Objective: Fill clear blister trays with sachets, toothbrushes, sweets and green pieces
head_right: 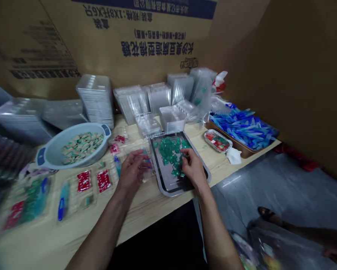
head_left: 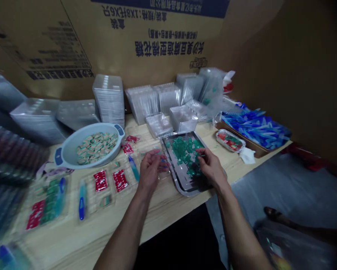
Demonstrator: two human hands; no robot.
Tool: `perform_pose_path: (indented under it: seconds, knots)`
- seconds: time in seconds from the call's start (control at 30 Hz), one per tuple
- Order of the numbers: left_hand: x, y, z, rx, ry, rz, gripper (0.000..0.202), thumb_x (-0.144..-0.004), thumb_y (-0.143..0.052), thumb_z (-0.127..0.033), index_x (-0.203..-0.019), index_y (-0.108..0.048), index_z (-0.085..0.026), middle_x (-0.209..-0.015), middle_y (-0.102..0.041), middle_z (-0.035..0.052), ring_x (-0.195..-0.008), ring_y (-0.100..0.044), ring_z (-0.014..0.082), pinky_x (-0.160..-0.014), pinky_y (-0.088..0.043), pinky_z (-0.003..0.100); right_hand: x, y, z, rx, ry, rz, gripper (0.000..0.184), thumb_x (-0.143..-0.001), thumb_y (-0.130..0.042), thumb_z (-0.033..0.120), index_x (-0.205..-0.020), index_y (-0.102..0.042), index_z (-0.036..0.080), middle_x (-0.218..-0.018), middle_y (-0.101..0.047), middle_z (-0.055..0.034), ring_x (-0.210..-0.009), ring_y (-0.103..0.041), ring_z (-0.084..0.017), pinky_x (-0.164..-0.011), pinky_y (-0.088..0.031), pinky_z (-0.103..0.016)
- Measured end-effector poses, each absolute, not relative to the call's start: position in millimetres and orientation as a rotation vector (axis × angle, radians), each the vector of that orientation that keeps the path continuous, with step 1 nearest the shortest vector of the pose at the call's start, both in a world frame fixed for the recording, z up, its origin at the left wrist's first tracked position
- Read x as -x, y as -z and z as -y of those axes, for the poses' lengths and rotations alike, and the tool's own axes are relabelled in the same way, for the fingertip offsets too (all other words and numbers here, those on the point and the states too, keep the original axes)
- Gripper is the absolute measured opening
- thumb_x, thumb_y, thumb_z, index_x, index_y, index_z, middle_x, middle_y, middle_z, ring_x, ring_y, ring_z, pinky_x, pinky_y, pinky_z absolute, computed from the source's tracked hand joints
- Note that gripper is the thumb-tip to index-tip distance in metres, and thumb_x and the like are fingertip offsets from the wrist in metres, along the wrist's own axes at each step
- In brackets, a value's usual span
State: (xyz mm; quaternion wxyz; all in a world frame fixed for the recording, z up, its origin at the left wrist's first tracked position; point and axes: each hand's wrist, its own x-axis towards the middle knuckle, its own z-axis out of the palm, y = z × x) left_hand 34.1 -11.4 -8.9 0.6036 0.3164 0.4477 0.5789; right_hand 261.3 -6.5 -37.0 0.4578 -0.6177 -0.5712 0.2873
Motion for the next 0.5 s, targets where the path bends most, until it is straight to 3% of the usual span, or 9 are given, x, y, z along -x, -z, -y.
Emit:
perform_pose_path:
  seconds: [0.1, 0.23, 0.33, 0.43, 0.5]
  knots:
    - [-36.0, 9.9, 13.0, -0.748, -1.317, -1.02, 0.05, -0.073, -0.079, -0.041, -0.11, -0.057, -0.018, -0.087, -0.071, 0.0015, -0.061, -0.069, 0.0143, -0.052, -0.052, 0.023, -253.2, 26.5, 3.5, 1.267, -1.052, 1.134, 0.036, -0.079, -0.066, 0.038, -0.11, -0.07, 0.02, -0.085, -0.065, 0.0003, -0.064, -0.052, -0.012, -0.061, -0.044, -0.027]
    - [-36.6, 12.8, 13.5, -0.756, -1.31, -1.011, 0.046, -0.075, -0.077, -0.042, -0.109, -0.057, -0.017, -0.087, -0.07, 0.002, -0.061, -0.069, 0.0137, -0.053, -0.053, 0.024, -243.7, 13.7, 2.8, 1.091, -1.288, 0.93, 0.041, -0.071, -0.077, 0.039, -0.107, -0.072, 0.022, -0.095, -0.067, -0.0004, -0.069, -0.056, -0.011, -0.067, -0.049, -0.027]
    - [-37.6, 13.9, 15.9, -0.775, -1.309, -1.019, 0.058, -0.076, -0.076, -0.038, -0.126, -0.052, -0.021, -0.096, -0.069, 0.0029, -0.059, -0.068, 0.0129, -0.051, -0.054, 0.024, -239.9, 10.8, 2.2, 1.061, -1.282, 0.939, 0.038, -0.069, -0.08, 0.039, -0.102, -0.07, 0.022, -0.089, -0.064, 0.0005, -0.067, -0.055, -0.011, -0.062, -0.047, -0.026]
    - [-40.5, 12.7, 20.2, -0.848, -1.318, -1.056, 0.083, -0.078, -0.073, -0.028, -0.15, -0.032, -0.034, -0.115, -0.067, 0.0053, -0.057, -0.068, 0.0108, -0.051, -0.055, 0.025, -238.4, 11.9, -0.4, 1.139, -1.164, 1.028, 0.033, -0.072, -0.078, 0.041, -0.095, -0.067, 0.021, -0.072, -0.055, 0.0045, -0.057, -0.047, -0.01, -0.052, -0.037, -0.023]
    - [-43.1, 11.4, 23.0, -0.91, -1.316, -1.077, 0.08, -0.081, -0.068, -0.023, -0.152, -0.034, -0.037, -0.125, -0.065, 0.0074, -0.059, -0.067, 0.0097, -0.052, -0.056, 0.024, -237.1, 11.9, -1.7, 1.211, -1.078, 1.092, 0.031, -0.074, -0.076, 0.043, -0.093, -0.066, 0.02, -0.067, -0.051, 0.006, -0.054, -0.043, -0.01, -0.049, -0.032, -0.023]
